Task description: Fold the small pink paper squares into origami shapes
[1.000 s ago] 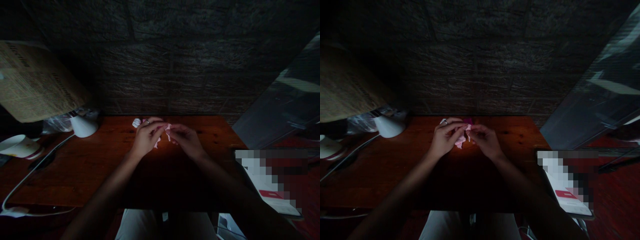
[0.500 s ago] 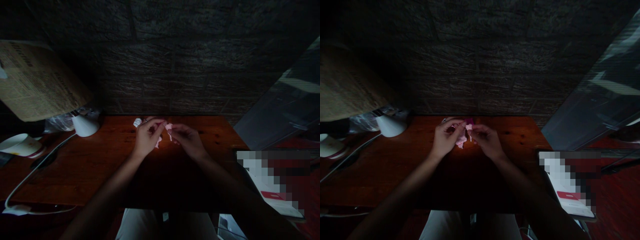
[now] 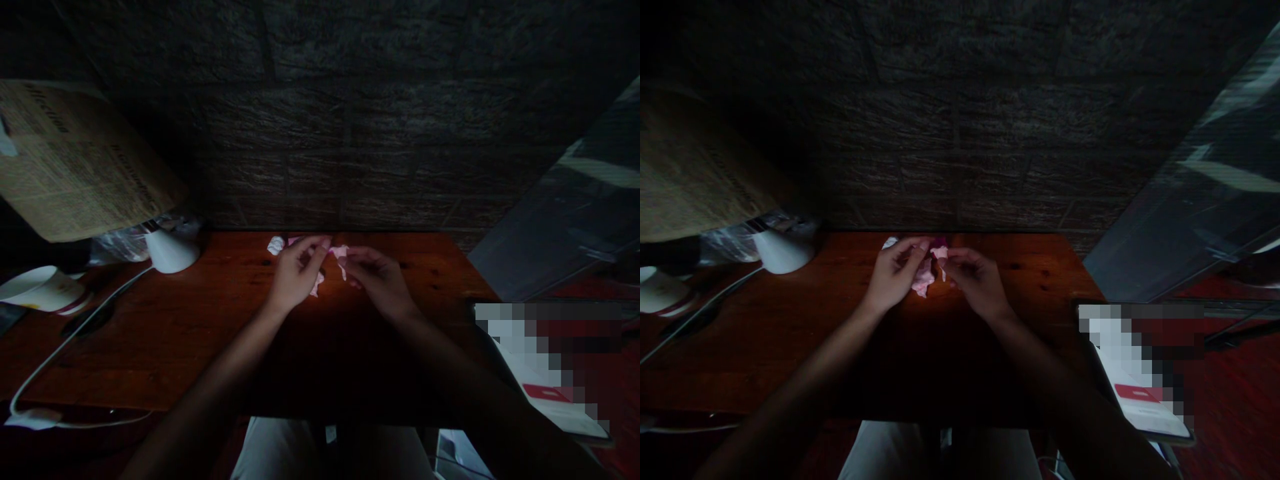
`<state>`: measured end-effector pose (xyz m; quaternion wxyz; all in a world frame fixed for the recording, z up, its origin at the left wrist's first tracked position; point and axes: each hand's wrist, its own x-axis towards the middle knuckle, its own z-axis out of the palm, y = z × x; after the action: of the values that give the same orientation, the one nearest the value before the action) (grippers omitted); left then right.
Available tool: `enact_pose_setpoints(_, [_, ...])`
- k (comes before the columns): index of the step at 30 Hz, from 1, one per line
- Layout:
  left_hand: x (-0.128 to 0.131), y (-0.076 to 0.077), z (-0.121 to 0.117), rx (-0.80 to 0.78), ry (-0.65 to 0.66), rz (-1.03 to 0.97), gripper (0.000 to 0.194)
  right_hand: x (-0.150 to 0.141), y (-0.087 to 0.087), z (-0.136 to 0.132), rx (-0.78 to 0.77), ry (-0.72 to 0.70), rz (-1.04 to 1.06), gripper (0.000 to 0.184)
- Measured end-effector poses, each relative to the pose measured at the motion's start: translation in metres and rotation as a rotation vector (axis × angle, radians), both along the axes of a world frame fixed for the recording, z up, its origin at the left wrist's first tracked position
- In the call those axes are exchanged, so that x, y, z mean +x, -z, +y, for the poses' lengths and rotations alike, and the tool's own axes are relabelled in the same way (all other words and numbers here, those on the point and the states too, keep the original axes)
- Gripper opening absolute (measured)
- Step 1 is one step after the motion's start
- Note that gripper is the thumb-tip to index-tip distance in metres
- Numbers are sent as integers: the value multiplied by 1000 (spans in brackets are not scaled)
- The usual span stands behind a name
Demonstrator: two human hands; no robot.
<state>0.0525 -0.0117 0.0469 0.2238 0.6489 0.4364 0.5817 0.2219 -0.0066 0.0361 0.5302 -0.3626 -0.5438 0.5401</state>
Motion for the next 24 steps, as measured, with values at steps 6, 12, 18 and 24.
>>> enact_pose_setpoints(6, [0,2,0,-22,93,-1,25,0,0,0,-16,26,3,29])
enact_pose_setpoints(12, [3,3,-4,-160,124,-133,29,-1,0,0,8,44,3,28])
enact_pose_setpoints(18, [5,2,-6,-216,157,-215,32,0,-2,0,-30,39,39,27])
enact_pose_setpoints(24, [6,2,-3,-302,219,-290,32,-1,-1,0,-55,43,50,29])
